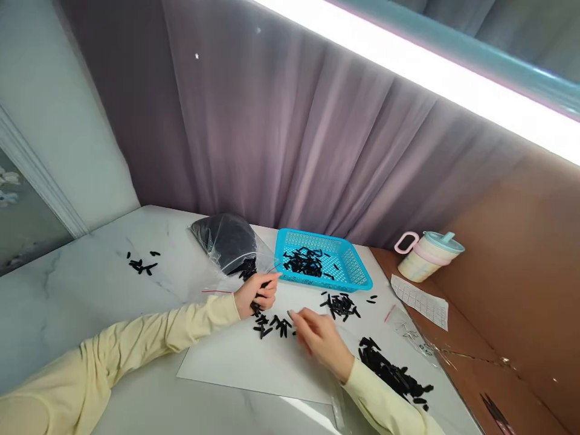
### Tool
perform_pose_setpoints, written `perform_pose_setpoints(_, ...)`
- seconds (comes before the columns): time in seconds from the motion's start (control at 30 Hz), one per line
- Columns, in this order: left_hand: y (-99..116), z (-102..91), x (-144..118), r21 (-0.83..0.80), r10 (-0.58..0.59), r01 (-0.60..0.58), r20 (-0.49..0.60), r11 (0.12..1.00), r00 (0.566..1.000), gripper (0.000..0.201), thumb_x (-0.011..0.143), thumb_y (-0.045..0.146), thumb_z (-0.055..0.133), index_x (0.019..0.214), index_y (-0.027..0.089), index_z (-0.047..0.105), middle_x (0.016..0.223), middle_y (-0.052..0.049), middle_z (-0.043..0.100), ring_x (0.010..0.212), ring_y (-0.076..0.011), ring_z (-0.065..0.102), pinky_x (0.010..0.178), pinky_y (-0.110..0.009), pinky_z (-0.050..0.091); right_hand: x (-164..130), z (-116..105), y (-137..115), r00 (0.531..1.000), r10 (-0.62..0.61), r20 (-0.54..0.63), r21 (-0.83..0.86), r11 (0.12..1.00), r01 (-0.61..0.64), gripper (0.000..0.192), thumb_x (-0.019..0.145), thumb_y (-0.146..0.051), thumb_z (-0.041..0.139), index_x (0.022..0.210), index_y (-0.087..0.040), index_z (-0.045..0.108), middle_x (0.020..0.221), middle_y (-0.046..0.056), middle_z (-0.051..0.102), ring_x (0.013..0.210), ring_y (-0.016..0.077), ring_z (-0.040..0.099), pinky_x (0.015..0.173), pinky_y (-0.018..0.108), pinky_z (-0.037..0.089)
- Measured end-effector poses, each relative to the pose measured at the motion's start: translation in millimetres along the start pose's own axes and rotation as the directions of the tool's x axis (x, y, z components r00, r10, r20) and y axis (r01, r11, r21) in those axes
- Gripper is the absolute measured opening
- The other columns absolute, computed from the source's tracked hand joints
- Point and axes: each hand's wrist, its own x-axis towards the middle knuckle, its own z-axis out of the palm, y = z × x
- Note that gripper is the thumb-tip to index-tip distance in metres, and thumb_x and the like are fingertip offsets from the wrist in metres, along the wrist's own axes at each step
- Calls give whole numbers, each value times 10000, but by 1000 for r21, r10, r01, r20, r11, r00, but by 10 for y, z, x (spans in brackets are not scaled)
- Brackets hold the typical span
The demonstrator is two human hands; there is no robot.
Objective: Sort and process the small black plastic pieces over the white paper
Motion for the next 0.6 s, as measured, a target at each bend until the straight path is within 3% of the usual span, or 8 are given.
perform_pose_setpoints(0.07, 71, -9, 16, -155, -66, 71, 37, 985, 997, 398, 892, 258, 377, 506, 188, 311, 387, 105, 163, 288, -45, 126, 325, -192, 135, 158, 137, -139, 970, 100, 222, 84, 989, -121, 427, 761, -579, 528, 616, -181, 472, 459, -45, 538, 303, 61, 412, 313, 182, 254)
perform_pose_setpoints(0.23, 200, -33, 128, -433, -103, 117, 56, 894, 993, 407, 919, 202, 337, 514, 174, 314, 403, 107, 163, 281, -31, 154, 307, -175, 153, 511, 289, -323, 875, 167, 454, 103, 966, -237, 555, 694, -708, 469, 669, -155, 509, 484, 3, 590, 294, 85, 465, 244, 173, 269)
perform_pose_setpoints(0.37, 298, -70, 316, -571, -88, 59, -23, 819, 996, 413, 937, 249, 351, 532, 168, 327, 418, 106, 176, 303, -31, 179, 312, -167, 185, 674, 202, -496, 874, 169, 456, 118, 962, -248, 549, 714, -693, 451, 693, -148, 518, 485, -9, 580, 295, 65, 444, 255, 159, 295)
perform_pose_setpoints(0.43, 309, -69, 406, -608, -104, 46, -61, 792, 993, 377, 932, 299, 402, 587, 148, 404, 447, 104, 253, 329, -26, 221, 326, -156, 221, 712, 130, -619, 880, 188, 437, 88, 964, -250, 500, 746, -647, 455, 668, -156, 505, 478, -9, 586, 294, 63, 444, 263, 157, 312)
perform_pose_setpoints(0.6, 161, 34, 454, -612, -185, 114, -52, 782, 981, 245, 906, 324, 472, 806, 111, 542, 610, 51, 482, 436, -33, 411, 399, -157, 365, 675, -33, -867, 871, 309, 383, -172, 950, -262, 428, 832, -467, 424, 523, -174, 461, 368, -1, 553, 226, 76, 400, 236, 169, 282)
